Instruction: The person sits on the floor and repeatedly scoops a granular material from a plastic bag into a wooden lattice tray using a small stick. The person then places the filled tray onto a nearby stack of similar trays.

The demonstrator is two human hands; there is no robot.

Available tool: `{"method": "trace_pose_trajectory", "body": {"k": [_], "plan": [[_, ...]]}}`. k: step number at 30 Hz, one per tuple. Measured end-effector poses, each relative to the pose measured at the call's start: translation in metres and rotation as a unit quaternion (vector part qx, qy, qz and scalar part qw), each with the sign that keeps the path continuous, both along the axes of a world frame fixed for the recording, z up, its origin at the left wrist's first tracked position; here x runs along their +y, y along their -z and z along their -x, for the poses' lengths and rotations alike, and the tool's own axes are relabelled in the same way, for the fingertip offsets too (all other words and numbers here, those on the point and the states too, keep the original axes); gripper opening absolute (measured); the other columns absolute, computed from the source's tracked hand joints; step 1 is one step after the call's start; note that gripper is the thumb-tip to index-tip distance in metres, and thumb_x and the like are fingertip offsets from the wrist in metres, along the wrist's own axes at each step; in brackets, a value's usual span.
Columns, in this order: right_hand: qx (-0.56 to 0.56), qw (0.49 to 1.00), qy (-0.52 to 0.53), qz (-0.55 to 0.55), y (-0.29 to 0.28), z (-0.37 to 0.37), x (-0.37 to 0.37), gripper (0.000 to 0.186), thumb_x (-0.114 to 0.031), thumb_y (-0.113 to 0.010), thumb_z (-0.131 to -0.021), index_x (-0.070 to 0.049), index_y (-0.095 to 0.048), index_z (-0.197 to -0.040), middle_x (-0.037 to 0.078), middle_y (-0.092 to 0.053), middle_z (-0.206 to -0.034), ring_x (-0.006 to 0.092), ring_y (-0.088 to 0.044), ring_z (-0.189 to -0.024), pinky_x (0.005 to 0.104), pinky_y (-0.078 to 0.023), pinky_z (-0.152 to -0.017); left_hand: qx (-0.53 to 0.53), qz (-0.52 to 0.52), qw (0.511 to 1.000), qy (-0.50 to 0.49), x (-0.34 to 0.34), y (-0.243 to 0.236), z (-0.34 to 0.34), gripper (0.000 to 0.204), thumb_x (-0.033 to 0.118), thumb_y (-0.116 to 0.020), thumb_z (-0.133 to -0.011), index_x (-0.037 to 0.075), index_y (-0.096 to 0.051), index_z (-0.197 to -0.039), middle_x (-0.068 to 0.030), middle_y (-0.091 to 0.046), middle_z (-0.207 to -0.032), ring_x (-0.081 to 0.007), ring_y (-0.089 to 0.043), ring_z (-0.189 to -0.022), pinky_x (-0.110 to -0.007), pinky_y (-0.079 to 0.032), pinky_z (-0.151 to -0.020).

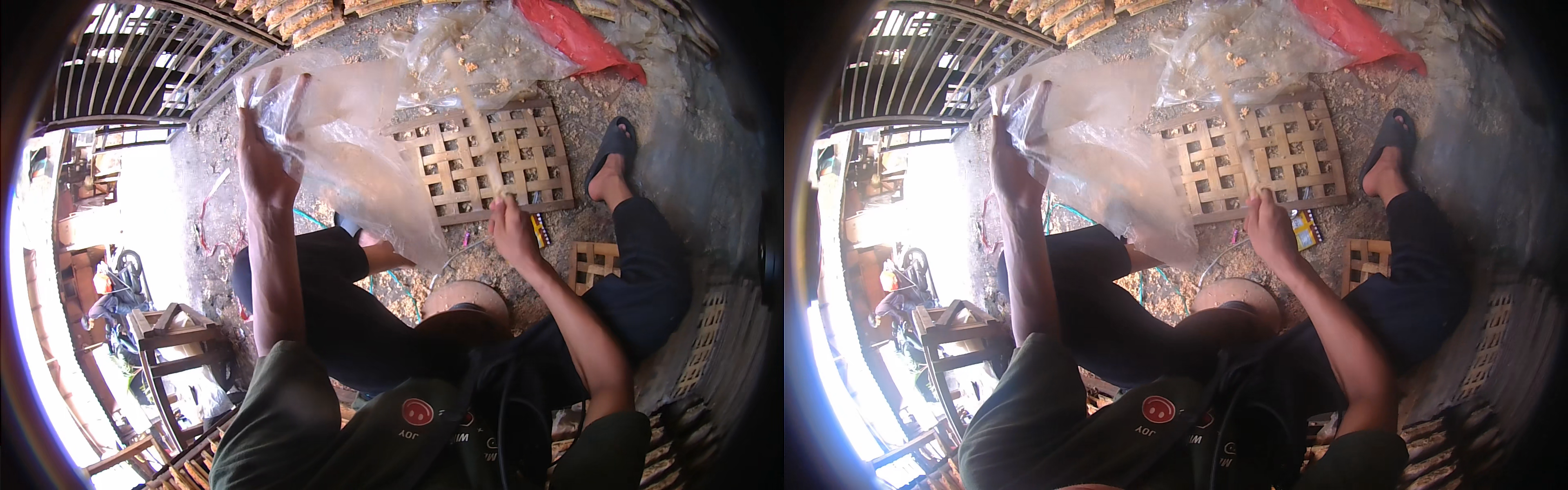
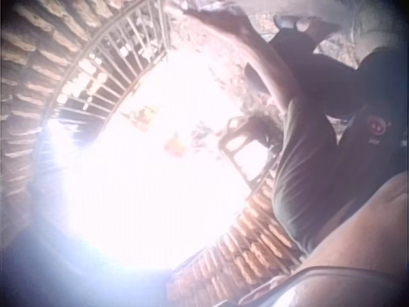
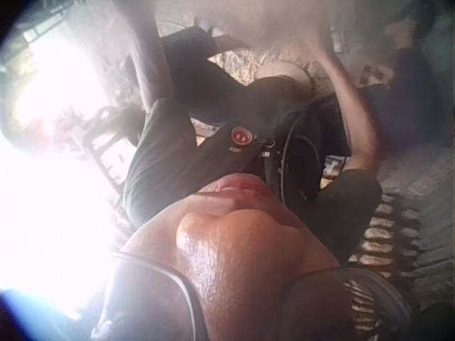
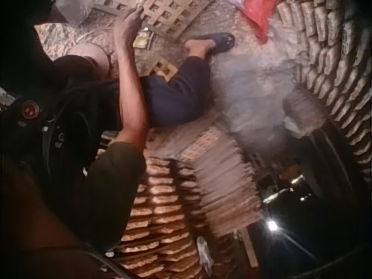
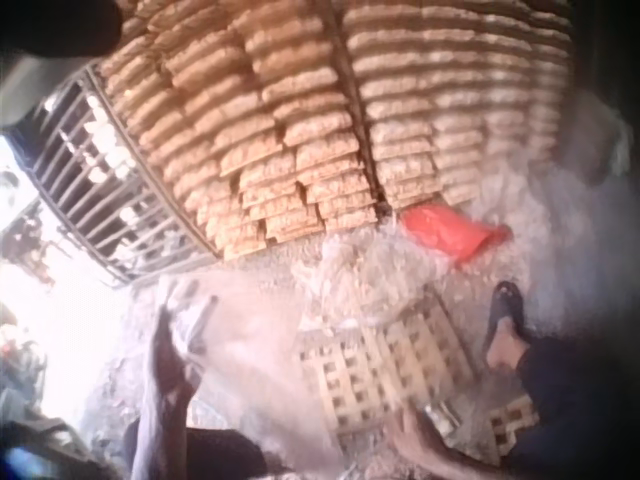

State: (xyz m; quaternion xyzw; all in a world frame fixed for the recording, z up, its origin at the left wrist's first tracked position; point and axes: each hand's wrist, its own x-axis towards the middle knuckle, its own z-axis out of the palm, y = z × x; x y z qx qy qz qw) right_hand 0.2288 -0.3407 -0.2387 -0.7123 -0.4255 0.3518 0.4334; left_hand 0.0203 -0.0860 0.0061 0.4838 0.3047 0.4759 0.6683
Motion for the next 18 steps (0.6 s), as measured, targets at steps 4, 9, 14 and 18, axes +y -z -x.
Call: {"method": "trace_pose_trajectory", "body": {"k": [4, 9, 14, 18], "plan": [[0.371, 0.922, 0.091, 0.064, -0.087, -0.015, 0.035, 0.043, -0.042, -0.059, -0.1, -0.003, -0.055, -0.119, 0.012, -0.071, -0.103, 0.0052, -0.048, -0.044, 0.0236, -0.039, -0.039, -0.145, 0.182, 0.969, 0.086, -0.025, -0.019, 0.001, 0.059, 0.039, -0.03, -0.11, 0.009, -0.016, -0.159, -0.026, -0.038, -0.153, -0.0411, -0.047, -0.137, -0.039, -0.064, -0.082], [0.44, 0.887, 0.129, 0.051, -0.091, -0.023, 0.066, 0.071, -0.054, -0.071, -0.089, -0.003, -0.051, -0.135, 0.016, -0.064, -0.132, 0.004, -0.041, -0.042, 0.0217, -0.037, -0.04, -0.283, 0.269, 0.862, 0.323, -0.035, -0.017, 0.004, 0.064, 0.037, -0.035, -0.109, 0.002, -0.016, -0.158, -0.0337, -0.043, -0.145, -0.0421, -0.054, -0.129, -0.047, -0.065, -0.074], [0.467, 0.869, 0.159, 0.042, -0.094, -0.025, 0.081, 0.041, -0.036, -0.081, -0.085, -0.01, -0.061, -0.111, 0.002, -0.073, -0.1, 0.0018, -0.041, -0.042, 0.0209, -0.037, -0.039, -0.078, 0.124, 0.972, 0.183, -0.017, 0.006, 0.028, 0.063, 0.039, -0.037, -0.108, 0.001, -0.023, -0.156, -0.0237, -0.042, -0.151, -0.0388, -0.059, -0.125, -0.042, -0.064, -0.077], [0.43, 0.887, 0.166, -0.014, -0.133, -0.053, 0.083, 0.027, -0.026, -0.075, -0.091, -0.009, -0.062, -0.106, 0.004, -0.073, -0.096, 0.0013, -0.042, -0.043, 0.0189, -0.036, -0.04, 0.444, 0.057, 0.892, -0.066, 0.002, 0.02, 0.04, 0.073, 0.052, -0.049, -0.102, 0.004, -0.033, -0.155, -0.0261, -0.045, -0.15, -0.0347, -0.043, -0.142, -0.049, -0.034, -0.117]]}}
